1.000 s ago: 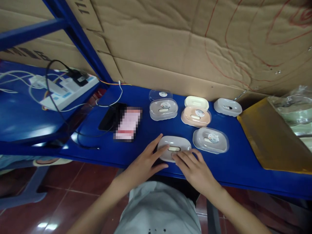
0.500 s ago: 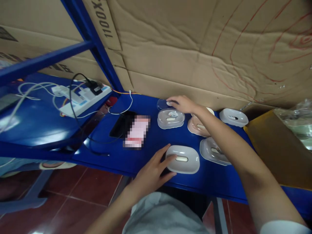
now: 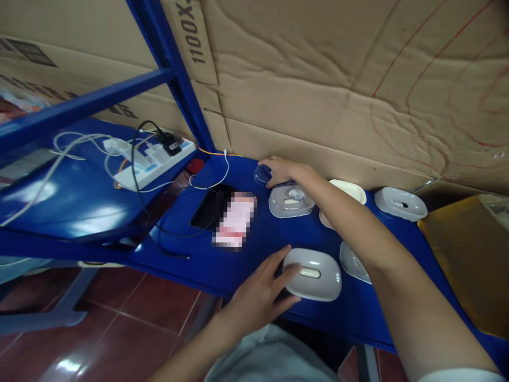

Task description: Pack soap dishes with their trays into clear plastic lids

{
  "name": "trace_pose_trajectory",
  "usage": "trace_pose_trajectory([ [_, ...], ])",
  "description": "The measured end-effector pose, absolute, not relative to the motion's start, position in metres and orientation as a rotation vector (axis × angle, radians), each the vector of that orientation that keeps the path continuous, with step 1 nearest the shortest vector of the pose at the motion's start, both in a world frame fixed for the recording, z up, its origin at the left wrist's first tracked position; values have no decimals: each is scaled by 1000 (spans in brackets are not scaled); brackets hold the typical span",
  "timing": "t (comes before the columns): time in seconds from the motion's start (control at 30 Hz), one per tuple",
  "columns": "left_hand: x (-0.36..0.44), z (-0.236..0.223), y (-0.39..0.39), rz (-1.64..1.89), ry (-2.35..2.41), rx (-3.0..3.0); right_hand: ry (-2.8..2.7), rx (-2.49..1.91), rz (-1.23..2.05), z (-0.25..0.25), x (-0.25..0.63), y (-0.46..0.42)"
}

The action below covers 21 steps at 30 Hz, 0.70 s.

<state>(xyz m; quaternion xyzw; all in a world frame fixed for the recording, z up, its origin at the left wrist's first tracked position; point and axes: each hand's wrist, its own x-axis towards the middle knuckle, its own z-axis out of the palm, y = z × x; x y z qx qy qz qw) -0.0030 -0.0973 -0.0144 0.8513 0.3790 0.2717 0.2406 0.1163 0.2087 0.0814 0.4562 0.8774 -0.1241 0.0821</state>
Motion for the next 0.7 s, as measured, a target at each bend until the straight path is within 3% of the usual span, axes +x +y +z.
trace_pose_trajectory([
  [0.17, -3, -11, -96, 703, 1091, 2207, 2771, 1403, -242, 116, 124, 181],
  [0.3, -6, -12, -95, 740, 1112, 2059, 3089, 1244, -131, 138, 164, 105],
  [0.5, -6, -17, -93, 825, 1129, 1970, 3136, 1287, -281, 97, 244, -41],
  [0.7, -5, -19, -91, 806, 1147, 1951, 3216, 1287, -305, 54, 262, -84],
])
